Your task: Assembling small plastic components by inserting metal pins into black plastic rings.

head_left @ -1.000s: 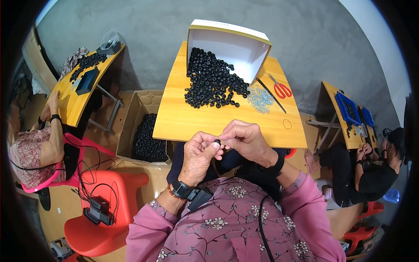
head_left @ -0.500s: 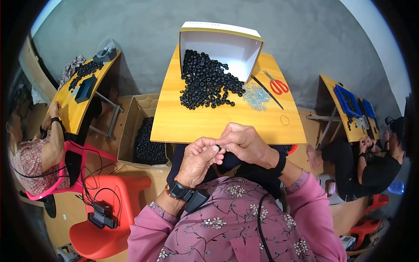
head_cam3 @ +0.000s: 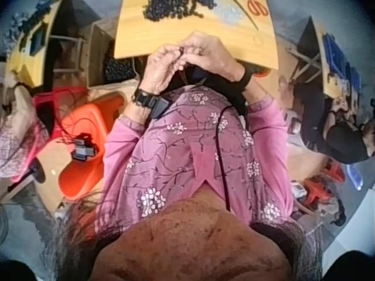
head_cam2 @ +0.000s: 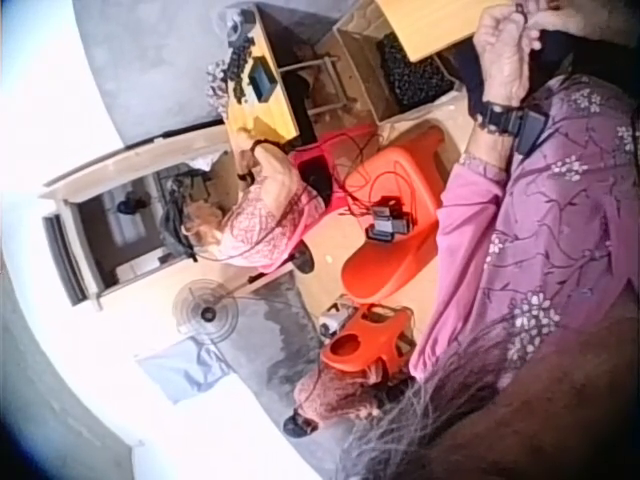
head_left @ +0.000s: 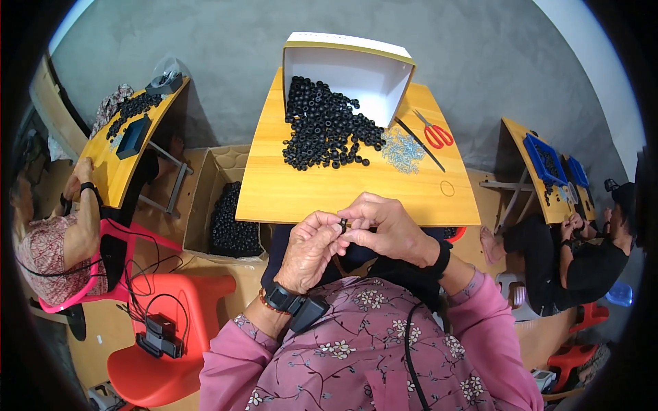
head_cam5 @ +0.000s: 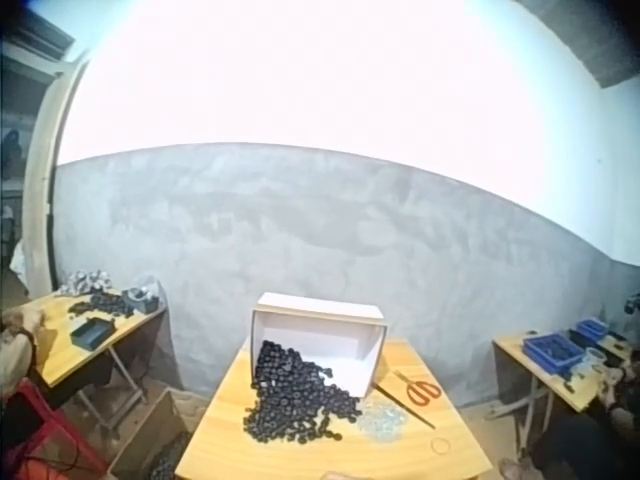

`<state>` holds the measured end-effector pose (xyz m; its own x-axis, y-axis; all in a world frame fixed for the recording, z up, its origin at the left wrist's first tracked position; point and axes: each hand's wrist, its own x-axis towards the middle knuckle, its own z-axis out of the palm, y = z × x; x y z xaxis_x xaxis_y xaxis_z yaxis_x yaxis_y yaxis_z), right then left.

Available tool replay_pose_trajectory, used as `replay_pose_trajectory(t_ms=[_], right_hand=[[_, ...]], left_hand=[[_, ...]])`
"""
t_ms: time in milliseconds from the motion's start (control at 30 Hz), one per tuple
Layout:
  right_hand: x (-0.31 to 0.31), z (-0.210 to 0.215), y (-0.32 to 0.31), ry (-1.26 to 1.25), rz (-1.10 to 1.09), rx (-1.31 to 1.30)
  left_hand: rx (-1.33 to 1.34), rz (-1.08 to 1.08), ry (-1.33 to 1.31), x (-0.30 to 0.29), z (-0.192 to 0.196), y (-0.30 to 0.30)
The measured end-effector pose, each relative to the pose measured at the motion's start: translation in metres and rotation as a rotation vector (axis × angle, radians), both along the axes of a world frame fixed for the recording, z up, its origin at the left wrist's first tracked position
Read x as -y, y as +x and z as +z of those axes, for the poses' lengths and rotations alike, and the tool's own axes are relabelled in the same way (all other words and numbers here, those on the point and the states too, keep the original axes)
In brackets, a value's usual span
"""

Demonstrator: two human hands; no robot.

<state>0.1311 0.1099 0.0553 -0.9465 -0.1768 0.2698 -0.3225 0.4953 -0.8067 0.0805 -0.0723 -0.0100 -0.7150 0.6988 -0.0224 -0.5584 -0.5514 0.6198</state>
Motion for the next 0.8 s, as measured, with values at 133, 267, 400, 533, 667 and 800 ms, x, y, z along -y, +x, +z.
replay_pose_trajectory(t_ms=[133, 267, 400, 533, 667, 800], right_hand=[[0.004, -0.006, 0.001, 0.1, -0.01, -0.074], [0.011, -0.006, 0.004, 0.164, -0.021, -0.189], [0.013, -0.008, 0.004, 0.272, -0.04, -0.301], [0.016, -0.009, 0.004, 0.329, -0.075, -0.326], [0.019, -0.008, 0.004, 0.424, -0.093, -0.425], [0.013, -0.008, 0.002, 0.465, -0.053, -0.455]], left_hand=[[0.013, 0.002, -0.01, 0.001, -0.003, 0.0], [0.006, 0.032, -0.055, -0.001, -0.005, 0.001], [0.041, -0.008, -0.01, 0.001, -0.002, 0.001], [0.096, -0.008, 0.022, 0.001, -0.003, 0.0], [0.089, 0.028, 0.006, 0.0, -0.004, 0.001], [0.056, 0.012, -0.003, 0.001, 0.001, 0.002]])
